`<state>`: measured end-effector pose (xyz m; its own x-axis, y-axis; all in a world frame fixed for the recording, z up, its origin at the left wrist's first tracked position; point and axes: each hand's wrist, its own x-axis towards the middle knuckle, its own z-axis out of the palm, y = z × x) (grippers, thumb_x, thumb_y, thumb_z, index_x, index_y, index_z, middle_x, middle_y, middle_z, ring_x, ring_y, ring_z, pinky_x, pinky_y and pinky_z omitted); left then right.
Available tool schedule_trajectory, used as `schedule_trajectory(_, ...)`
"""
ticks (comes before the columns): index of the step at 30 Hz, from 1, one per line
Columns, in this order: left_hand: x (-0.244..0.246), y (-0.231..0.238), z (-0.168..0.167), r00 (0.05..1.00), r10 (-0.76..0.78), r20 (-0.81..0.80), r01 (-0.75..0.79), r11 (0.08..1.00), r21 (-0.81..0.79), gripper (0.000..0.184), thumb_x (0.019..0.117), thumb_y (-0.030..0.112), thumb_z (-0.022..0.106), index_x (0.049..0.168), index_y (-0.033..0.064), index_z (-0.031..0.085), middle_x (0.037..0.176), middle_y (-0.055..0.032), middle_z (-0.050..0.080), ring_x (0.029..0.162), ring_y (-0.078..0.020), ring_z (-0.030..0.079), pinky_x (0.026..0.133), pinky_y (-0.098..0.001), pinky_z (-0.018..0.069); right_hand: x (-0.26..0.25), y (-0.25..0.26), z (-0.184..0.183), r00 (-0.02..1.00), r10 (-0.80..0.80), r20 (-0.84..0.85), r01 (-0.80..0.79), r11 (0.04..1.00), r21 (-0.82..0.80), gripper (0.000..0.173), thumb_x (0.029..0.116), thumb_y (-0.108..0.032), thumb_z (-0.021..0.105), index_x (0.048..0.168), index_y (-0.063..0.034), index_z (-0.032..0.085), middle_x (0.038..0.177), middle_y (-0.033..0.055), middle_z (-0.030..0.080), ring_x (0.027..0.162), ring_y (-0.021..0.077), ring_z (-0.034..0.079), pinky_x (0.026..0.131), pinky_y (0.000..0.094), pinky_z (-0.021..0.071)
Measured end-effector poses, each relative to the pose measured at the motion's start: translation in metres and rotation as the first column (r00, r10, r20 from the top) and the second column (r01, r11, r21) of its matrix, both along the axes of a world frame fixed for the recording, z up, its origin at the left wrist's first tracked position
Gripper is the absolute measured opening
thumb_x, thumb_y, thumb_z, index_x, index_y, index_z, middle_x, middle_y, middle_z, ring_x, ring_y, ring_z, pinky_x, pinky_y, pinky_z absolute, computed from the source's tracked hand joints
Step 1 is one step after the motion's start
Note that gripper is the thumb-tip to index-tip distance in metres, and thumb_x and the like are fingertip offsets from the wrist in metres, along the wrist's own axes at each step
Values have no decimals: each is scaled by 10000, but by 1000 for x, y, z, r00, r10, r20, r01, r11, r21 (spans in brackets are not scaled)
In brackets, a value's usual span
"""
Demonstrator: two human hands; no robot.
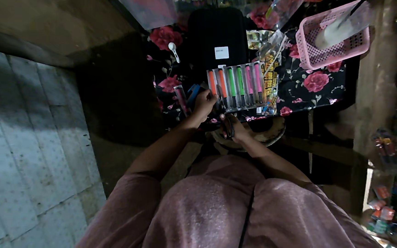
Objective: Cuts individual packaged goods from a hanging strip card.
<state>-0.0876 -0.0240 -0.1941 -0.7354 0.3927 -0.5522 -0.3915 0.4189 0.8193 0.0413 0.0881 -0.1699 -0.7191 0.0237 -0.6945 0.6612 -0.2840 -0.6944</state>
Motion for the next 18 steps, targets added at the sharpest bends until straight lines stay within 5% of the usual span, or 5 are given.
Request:
schedule_trajectory(4, -2, 0, -3, 999, -17, -49, 15, 999, -43, 350, 1029, 199, 600, 1265, -60, 586, 1147, -227, 623, 1029, -277, 618, 931, -458, 508, -1, -3, -3, 1000, 3, -18, -3, 1000, 3, 287, 1105, -282, 442, 1119, -13, 541, 666, 0, 541, 504, 76, 530, 493, 228, 504)
schedule_trajectory(7, -5, 4, -2, 996, 66, -55, -66, 998, 16, 329, 1020, 160, 585, 1261, -63, 583, 1180, -222, 612, 1061, -260, 601, 943, -431, 498, 0, -1, 4, 998, 61, -25, -62, 996, -71, 349, 1122, -307, 357, 1259, -21, 504, 733, 4, 561, 570, 80, 566, 550, 232, 532)
schedule_trajectory(11, -27, -4, -6, 984, 103, -144, -95, 993, 65, 427, 1006, 154, 565, 1401, -6, 539, 1260, -211, 622, 1117, -261, 620, 968, -449, 512, 26, 23, 41, 951, 303, 66, -293, 947, -131, 377, 1105, -380, 395, 1321, -88, 495, 825, -13, 574, 661, 55, 586, 627, 203, 539)
schedule_trajectory(14, -43, -14, -5, 964, -4, -268, 11, 1000, 25, 439, 997, 167, 591, 1411, 28, 549, 1218, -201, 663, 1072, -269, 660, 949, -470, 534, 35, 55, 61, 898, 432, 79, -437, 861, 260, 435, 1054, -255, 570, 1420, -32, 499, 961, 83, 641, 751, 117, 620, 721, 298, 559)
schedule_trajectory(18, -51, -17, 26, 909, -214, -359, 206, 977, -62, 422, 1002, 167, 592, 1409, 60, 573, 1226, -198, 675, 1081, -284, 672, 960, -503, 525, 5, 95, 56, 941, 259, -220, -56, 756, 653, 574, 941, -137, 727, 1420, 36, 464, 1120, 170, 702, 972, 229, 709, 895, 435, 589)
